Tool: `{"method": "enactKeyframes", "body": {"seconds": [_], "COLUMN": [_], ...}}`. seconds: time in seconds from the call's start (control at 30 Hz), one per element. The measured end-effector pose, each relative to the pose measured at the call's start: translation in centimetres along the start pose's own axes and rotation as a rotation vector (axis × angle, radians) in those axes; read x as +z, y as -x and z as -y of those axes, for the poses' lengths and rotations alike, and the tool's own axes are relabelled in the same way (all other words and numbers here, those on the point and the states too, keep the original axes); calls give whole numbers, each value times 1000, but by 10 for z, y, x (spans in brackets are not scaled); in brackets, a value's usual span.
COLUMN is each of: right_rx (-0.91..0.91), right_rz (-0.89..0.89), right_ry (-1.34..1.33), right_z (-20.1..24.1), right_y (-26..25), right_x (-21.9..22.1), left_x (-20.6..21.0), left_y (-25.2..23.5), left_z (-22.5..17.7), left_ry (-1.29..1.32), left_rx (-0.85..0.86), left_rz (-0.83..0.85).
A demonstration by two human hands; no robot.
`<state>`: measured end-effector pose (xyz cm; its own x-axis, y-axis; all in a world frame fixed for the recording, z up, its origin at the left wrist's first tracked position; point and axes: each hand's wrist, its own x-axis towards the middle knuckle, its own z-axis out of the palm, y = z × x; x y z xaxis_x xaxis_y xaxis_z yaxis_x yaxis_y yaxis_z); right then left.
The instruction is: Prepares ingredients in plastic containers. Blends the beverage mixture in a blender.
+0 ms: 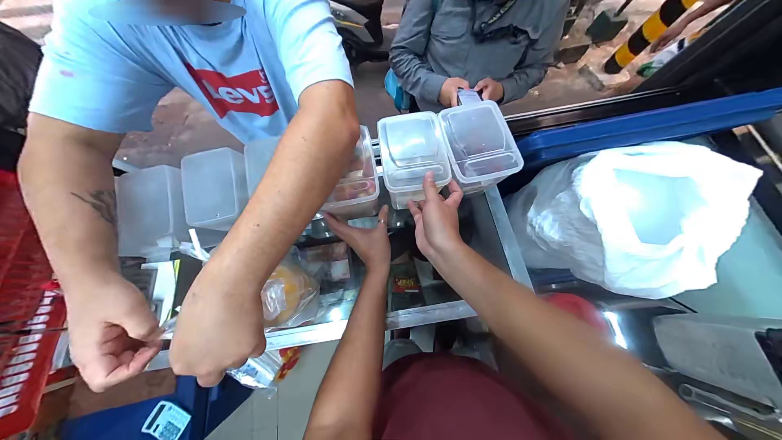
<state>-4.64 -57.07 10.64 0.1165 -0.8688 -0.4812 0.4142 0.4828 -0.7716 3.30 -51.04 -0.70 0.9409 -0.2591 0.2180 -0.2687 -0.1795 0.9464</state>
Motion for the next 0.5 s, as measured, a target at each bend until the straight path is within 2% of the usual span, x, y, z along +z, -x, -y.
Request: {"method": "enactKeyframes", "body": {"seconds": [0.1, 0.23, 0.37, 0.5], "right_rx": [74, 94, 72, -15], "right_rz": [33, 65, 70, 319], "right_ry": [66, 192, 339, 518], "right_z": [6, 12, 19, 25], "right_y": [7, 27, 52, 78], "right_x": [-17, -64, -116, -145], "left_x": [16, 27, 4, -37], "left_y": [-11, -17, 7, 55], "left_z": [3, 5, 0, -1], "left_ry": [-71, -94, -111, -22], "left_rx": [-4, -15, -5, 8], "left_rz": [-58, -154, -128, -114]}}
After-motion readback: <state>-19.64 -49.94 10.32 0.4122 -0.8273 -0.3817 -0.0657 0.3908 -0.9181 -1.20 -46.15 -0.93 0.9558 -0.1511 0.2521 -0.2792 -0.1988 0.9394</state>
